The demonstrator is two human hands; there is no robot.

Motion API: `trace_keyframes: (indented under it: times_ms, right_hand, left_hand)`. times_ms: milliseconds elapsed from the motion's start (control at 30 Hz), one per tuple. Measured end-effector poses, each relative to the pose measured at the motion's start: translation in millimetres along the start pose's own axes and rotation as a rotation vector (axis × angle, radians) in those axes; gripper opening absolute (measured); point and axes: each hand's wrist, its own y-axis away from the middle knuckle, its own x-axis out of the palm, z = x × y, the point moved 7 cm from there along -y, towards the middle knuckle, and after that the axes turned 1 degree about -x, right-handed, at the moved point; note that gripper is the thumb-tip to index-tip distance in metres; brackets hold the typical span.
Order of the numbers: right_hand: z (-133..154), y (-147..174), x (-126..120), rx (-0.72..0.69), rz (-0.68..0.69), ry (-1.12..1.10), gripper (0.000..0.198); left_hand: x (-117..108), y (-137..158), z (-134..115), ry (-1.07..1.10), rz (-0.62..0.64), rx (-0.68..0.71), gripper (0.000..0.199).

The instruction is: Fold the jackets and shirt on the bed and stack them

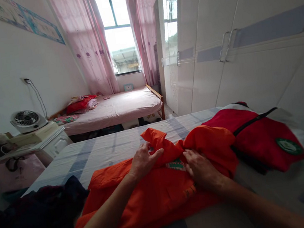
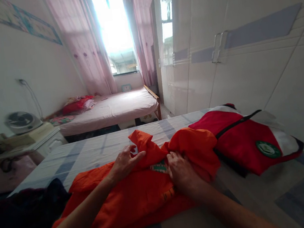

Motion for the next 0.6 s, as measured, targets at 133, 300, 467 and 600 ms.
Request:
trace_keyframes:
  times_ms: [133,300,467,600]
  right_hand:
    - [-31,-3,-12,0.073,-0.145,0.055,0.052]
    - [-38,-17,-12,-0.128,-0.197,-0.088,0.064]
    - [-32,-16,2,-0.367,-0.181,-0.271,0.021]
    - [-32,-12,4,-0.391,-0.182,-0.303,0.018]
  left_hand:
    - [18,-12,-2,0.115,-0.009,-0.032,0.031]
    - [23,-3,-5,0.359,0.120,0.022,0.025]
    - [15,27,4,0.425,0.348,0.014,0.026]
    - [-20,24,5,0.269,0.199,-0.007,0.034]
